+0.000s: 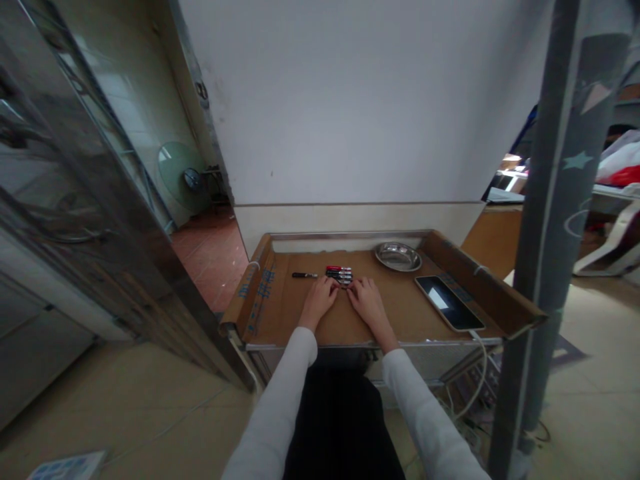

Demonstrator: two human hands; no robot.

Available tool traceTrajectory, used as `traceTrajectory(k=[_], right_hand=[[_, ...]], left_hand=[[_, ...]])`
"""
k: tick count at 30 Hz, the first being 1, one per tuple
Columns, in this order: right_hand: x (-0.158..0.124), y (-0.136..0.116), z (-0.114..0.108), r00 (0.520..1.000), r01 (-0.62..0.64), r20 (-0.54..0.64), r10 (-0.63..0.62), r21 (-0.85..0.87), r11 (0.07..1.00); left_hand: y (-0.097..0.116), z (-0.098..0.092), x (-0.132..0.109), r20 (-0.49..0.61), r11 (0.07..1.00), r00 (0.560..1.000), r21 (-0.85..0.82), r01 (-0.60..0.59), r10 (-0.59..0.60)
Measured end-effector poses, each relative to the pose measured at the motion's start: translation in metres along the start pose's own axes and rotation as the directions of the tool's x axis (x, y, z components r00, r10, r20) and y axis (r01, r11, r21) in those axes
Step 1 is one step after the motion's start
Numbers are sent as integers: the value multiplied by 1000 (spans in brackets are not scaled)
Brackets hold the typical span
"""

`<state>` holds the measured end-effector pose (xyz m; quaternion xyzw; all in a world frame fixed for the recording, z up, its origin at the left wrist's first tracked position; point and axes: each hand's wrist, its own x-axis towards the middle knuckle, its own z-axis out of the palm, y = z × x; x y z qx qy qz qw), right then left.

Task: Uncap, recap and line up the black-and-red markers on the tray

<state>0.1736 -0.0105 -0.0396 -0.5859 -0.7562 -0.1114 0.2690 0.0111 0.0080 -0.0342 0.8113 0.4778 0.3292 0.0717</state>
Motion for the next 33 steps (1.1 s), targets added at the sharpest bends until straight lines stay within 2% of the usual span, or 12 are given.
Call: traceTrajectory(k=[5, 13, 20, 24, 28, 33], right_hand=[[0, 0, 1, 1000, -7, -1, 7, -6, 1000], [0, -1, -1, 1000, -11, 5, 11, -13, 1000], [1, 0, 0, 999, 30, 22, -30, -7, 1000], [1, 1, 0, 999, 44, 27, -45, 22, 999], [2, 2, 0, 997, 59, 54, -64, 89, 994], [4, 3, 2, 993, 93, 43, -109, 286, 954]], left_hand=[[-2, 2, 0, -79, 997, 994, 29, 78, -75], [-1, 1, 0, -9, 999, 999, 15, -34, 34], [-3, 2, 0, -13, 998, 1000, 53, 22, -21], [-1, -2, -1, 10, 1000, 999, -1, 31, -31], [3, -7, -1, 57, 996, 998, -92, -4, 9], [6, -9, -2, 81, 976, 997, -218, 6, 12]])
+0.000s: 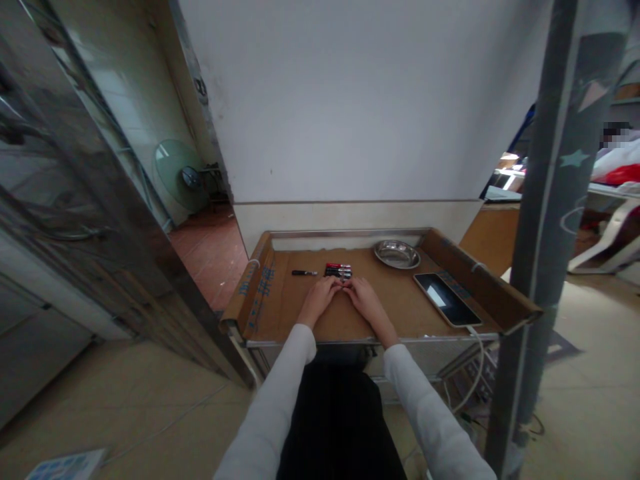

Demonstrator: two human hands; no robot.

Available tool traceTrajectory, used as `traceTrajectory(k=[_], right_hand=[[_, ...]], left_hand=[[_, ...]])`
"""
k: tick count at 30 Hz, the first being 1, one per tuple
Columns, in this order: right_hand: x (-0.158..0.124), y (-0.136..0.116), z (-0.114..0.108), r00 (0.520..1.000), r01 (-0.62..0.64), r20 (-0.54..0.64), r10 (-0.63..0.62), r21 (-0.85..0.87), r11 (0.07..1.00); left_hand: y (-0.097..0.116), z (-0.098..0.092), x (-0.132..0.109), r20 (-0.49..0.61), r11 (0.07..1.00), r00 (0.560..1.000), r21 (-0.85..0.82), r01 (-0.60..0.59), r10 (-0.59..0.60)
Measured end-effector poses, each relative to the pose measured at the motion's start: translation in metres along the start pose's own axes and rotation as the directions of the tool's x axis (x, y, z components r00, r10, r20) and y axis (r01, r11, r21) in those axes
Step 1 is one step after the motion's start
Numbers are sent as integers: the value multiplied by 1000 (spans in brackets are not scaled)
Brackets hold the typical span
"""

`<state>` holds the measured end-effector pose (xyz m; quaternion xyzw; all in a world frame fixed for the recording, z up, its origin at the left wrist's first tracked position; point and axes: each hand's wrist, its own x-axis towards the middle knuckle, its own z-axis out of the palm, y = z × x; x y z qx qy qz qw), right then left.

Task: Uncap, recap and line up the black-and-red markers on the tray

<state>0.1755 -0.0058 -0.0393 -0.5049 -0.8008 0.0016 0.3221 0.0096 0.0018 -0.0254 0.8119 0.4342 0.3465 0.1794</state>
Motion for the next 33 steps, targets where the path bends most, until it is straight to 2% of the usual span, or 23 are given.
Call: traceTrajectory(k=[2, 5, 10, 14, 21, 26, 29, 33], right_hand=[[0, 1, 0, 1000, 16, -6, -16, 77, 997], [0, 1, 0, 999, 41, -5, -40, 105, 994], [0, 1, -2, 999, 21, -46, -16, 100, 995], [-1, 3, -3, 991, -57, -113, 67, 88, 994], [-4, 8, 0, 984, -145, -107, 141, -28, 989], [-6, 0, -3, 988, -143, -63, 137, -94, 985], [-6, -5, -6, 995, -95, -43, 92, -80, 992], [-7, -8, -9, 993, -86, -93, 79, -72, 994]], left_hand=[[0, 0, -1, 0, 999, 1000, -48, 9, -9], [1, 0, -1, -3, 998, 1000, -54, 24, -24], [0, 2, 0, -111, 994, 991, 90, -61, 70], [-3, 6, -1, -52, 973, 990, 197, -119, 131], [-2, 6, -3, 5, 941, 997, 330, -71, 73], [-1, 4, -2, -60, 957, 997, 289, -35, 55], [-1, 3, -1, -67, 975, 994, 210, -70, 86], [1, 1, -3, -101, 980, 989, 179, -87, 107]])
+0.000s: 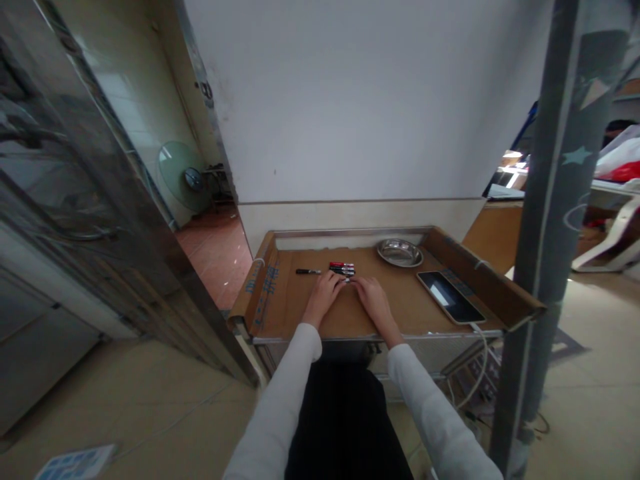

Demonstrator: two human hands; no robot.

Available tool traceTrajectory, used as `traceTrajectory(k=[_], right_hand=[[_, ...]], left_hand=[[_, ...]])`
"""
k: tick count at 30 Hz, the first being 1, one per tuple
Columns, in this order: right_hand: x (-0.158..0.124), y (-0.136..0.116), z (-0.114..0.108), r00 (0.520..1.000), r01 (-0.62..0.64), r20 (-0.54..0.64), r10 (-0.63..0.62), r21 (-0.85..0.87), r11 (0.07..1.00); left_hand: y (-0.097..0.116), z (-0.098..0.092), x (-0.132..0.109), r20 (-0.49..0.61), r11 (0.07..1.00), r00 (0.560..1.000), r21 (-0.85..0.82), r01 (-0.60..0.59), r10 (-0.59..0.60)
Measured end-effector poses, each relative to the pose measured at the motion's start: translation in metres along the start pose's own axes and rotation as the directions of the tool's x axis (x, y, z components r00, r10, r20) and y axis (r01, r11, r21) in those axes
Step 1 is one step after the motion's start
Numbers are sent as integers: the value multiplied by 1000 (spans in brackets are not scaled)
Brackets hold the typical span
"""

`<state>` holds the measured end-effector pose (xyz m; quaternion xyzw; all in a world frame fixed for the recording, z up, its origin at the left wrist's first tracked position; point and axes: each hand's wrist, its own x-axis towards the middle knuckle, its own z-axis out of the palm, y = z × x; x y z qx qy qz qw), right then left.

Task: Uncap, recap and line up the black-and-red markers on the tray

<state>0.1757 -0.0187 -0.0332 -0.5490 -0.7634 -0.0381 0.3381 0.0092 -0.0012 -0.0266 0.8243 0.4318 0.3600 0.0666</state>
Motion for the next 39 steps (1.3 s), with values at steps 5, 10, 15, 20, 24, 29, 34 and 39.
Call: traceTrajectory(k=[5, 10, 15, 20, 24, 29, 34, 39], right_hand=[[-1, -1, -4, 995, -57, -78, 58, 22, 998], [-1, -10, -2, 998, 62, 10, -62, 51, 997], [0, -16, 3, 987, 139, 53, -150, 167, 976], [5, -8, 9, 996, 85, -12, -84, 132, 988], [6, -4, 10, 998, 27, -52, -27, -2, 1000], [4, -5, 10, 998, -70, -20, 67, -173, 982], [4, -5, 13, 995, -101, -20, 99, -249, 963], [5, -7, 12, 994, -101, 17, 110, -278, 955]], left_hand=[[2, -1, -2, -26, 1000, 1000, 16, 8, -8], [-3, 3, -1, -43, 999, 999, -36, -19, 17], [0, 0, 0, -83, 999, 996, -30, 26, -28], [1, -5, -2, -230, 942, 942, 176, 286, -243], [-8, -2, -5, -302, 861, 845, 124, 493, -441], [-18, 7, -3, -311, 864, 834, 69, 498, -456], [-25, 14, -1, -352, 893, 828, -55, 447, -436], [-24, 16, 3, -291, 901, 856, -63, 429, -428]])
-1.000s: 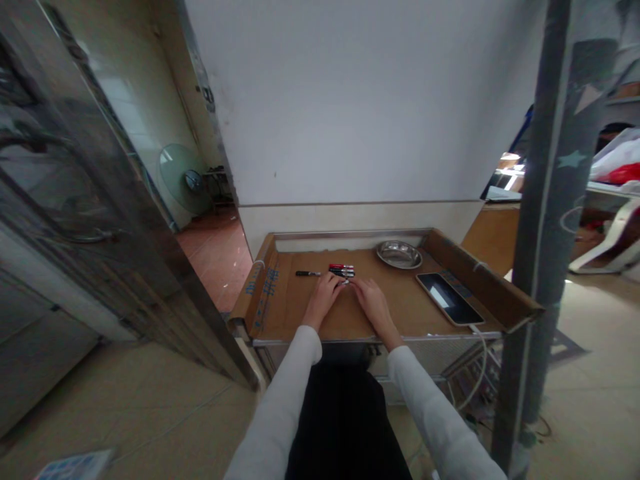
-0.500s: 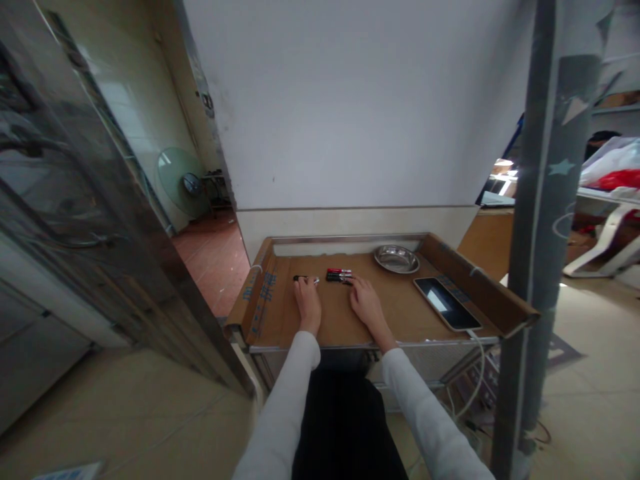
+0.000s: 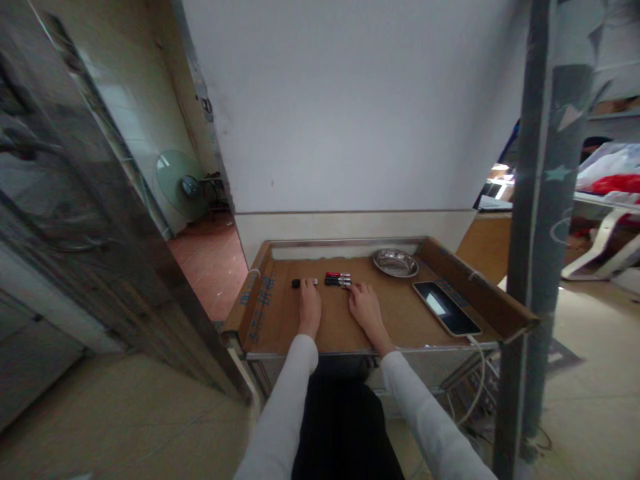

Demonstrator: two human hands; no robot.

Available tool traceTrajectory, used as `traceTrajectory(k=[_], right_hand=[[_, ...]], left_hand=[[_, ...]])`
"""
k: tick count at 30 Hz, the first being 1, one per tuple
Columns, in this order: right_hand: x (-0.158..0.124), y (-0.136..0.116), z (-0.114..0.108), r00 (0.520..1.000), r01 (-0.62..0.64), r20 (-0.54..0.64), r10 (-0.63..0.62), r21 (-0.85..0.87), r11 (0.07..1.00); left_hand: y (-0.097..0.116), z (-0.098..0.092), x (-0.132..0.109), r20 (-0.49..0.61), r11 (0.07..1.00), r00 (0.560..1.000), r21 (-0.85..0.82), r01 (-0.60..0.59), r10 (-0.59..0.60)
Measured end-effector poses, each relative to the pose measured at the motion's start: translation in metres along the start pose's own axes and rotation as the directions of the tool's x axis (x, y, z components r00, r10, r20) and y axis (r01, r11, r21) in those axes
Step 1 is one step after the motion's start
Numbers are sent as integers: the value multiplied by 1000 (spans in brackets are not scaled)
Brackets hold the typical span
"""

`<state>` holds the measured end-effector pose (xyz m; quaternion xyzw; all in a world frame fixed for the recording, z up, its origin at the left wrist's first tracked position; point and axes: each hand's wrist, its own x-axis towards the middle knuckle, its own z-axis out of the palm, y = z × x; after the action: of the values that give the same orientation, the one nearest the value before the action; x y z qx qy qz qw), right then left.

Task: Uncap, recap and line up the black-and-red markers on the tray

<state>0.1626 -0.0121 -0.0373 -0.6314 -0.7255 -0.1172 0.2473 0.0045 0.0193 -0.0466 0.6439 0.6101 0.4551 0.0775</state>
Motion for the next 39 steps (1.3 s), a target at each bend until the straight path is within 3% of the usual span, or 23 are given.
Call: traceTrajectory(k=[6, 12, 29, 39], right_hand=[[3, -2, -1, 998, -53, 31, 55, -59, 997], [5, -2, 4, 994, -103, 24, 107, -111, 988], [11, -2, 5, 998, -34, 55, 39, -91, 995], [13, 0, 10, 998, 25, 65, -25, -7, 1000]], left_hand=[[10, -1, -2, 98, 982, 989, 138, -126, 114], [18, 2, -4, 245, 931, 924, 148, -335, 294], [21, 8, 0, 280, 952, 921, 62, -300, 272], [11, 12, 2, 302, 929, 879, -93, -358, 369]])
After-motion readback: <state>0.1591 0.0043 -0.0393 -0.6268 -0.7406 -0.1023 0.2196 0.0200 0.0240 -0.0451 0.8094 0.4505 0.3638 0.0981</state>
